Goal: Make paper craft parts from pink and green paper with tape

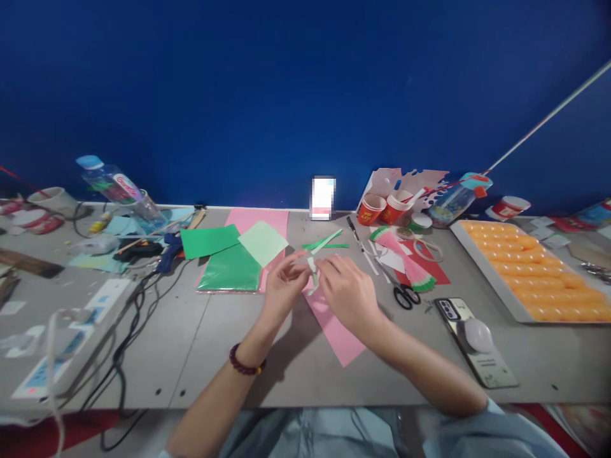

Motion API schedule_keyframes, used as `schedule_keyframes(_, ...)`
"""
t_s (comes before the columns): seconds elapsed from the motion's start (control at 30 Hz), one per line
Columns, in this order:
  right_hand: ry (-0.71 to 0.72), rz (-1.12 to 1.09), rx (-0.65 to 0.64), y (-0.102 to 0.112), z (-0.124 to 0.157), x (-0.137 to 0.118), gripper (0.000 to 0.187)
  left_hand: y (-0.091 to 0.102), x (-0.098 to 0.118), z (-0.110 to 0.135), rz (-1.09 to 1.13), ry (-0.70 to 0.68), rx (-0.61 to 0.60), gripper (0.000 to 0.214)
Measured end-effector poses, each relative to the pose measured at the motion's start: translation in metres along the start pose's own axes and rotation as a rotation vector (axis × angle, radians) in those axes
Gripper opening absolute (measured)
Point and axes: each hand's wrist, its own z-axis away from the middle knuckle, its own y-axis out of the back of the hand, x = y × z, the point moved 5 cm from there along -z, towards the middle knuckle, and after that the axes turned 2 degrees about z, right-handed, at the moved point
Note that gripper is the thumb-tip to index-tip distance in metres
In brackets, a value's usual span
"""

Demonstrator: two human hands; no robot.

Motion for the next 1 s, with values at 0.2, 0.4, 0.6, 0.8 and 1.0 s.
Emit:
schedule_keyframes(0.2, -0.070, -0.047, -0.048, 0.000, -0.002, 0.006, 0.023, -0.004, -0.001, 0.001, -0.090, -0.088, -0.048, 0.043)
schedule_keyframes(0.4, -0.098, -0.070, -0.077, 0.000, -0.005, 0.011, 0.025, -0.003, -0.001, 0.003, -0.242, -0.189, -0.060, 0.041)
schedule_keyframes(0.6, -0.104, -0.076, -0.077, 0.000, -0.004, 0.014, 0.026, -0.006, 0.004, 0.008, -0.398, -0.256, -0.066, 0.040)
schedule_keyframes(0.8, -0.108, -0.080, -0.082, 0.001, -0.005, 0.015, 0.027, -0.011, 0.010, 0.011, -0.476, -0.319, -0.096, 0.037)
schedule_keyframes(1.0, -0.127, -0.073, -0.091, 0.001, -0.006, 0.017, 0.028, -0.012, 0.011, 0.012, -0.485, -0.333, -0.122, 0.037)
